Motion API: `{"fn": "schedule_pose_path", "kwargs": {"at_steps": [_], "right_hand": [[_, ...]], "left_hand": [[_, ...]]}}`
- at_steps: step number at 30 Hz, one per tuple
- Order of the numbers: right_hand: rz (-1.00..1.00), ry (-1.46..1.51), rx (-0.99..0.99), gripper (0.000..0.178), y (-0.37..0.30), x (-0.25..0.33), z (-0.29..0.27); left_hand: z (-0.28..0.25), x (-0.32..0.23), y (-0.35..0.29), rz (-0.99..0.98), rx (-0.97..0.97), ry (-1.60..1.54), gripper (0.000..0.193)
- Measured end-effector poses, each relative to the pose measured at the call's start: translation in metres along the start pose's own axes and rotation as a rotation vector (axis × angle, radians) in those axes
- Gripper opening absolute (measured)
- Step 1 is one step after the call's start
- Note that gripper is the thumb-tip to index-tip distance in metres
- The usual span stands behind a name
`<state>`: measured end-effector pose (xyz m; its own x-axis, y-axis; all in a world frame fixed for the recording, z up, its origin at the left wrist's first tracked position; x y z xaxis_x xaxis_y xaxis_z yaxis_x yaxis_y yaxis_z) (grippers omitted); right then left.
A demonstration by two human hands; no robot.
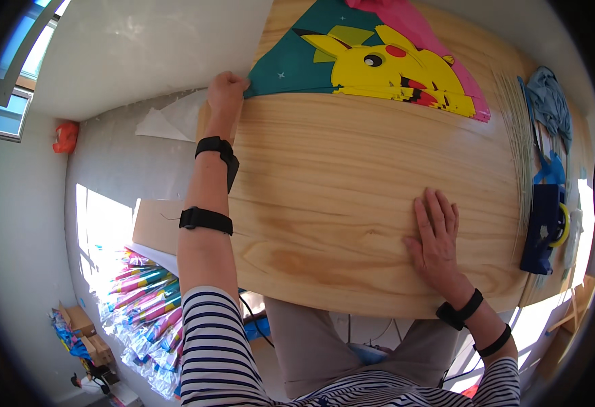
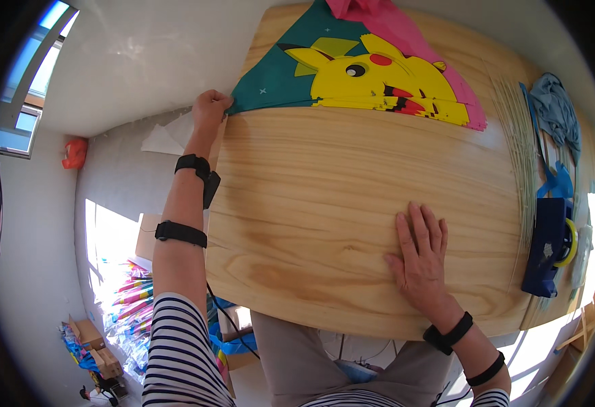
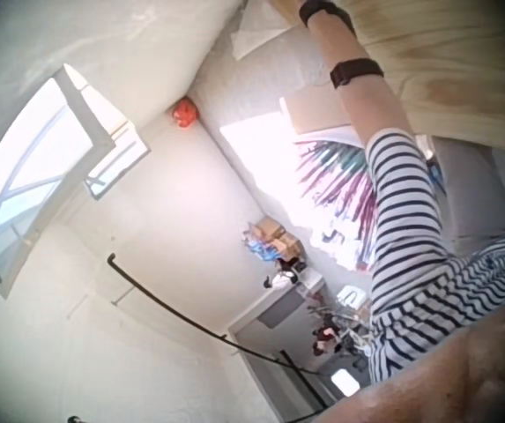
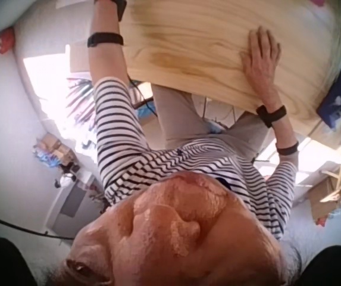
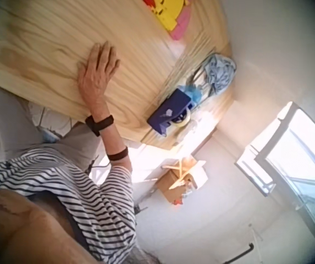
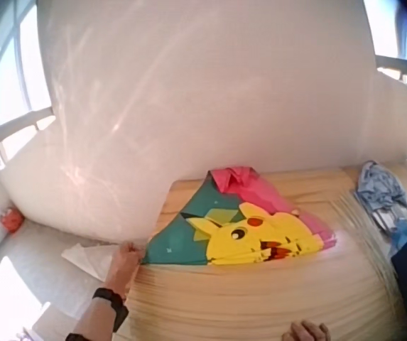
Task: The person is assembling colorful paper kites and placing them in plastic sleeves.
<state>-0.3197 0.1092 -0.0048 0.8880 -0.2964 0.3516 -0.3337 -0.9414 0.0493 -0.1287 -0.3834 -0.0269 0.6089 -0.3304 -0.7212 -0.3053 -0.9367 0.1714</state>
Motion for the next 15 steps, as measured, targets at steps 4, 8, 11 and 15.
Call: {"fn": "schedule_pose_path", "kwargs": {"at_steps": [4,8,11,15], "right_hand": [[-0.004,0.004,0.014,0.070,0.001,0.003,-0.001],[-0.004,-0.001,0.007,0.069,0.000,0.004,-0.002],[0.000,-0.001,0.008,0.070,0.000,0.002,-0.002],[-0.001,-0.008,0.008,0.069,-0.001,0.002,0.000]], "left_hand": [[-0.007,-0.008,0.001,0.050,0.011,0.067,0.016],[-0.010,-0.031,-0.004,0.198,-0.020,0.414,0.017],[-0.018,-0.058,-0.016,0.221,-0.068,0.486,0.012],[-0.022,-0.070,-0.022,0.281,-0.178,0.499,0.008]]}}
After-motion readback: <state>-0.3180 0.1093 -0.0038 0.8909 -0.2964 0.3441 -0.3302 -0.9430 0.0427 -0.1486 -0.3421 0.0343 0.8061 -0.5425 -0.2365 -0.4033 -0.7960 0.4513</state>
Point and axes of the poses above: each hand's wrist, its own y-axis towards the middle knuckle, its own z-axis out of the palm, x = y × z, the point moved 5 cm from there along y, towards the middle knuckle, and after that the axes turned 6 degrees about z, right-handed, at the moved point
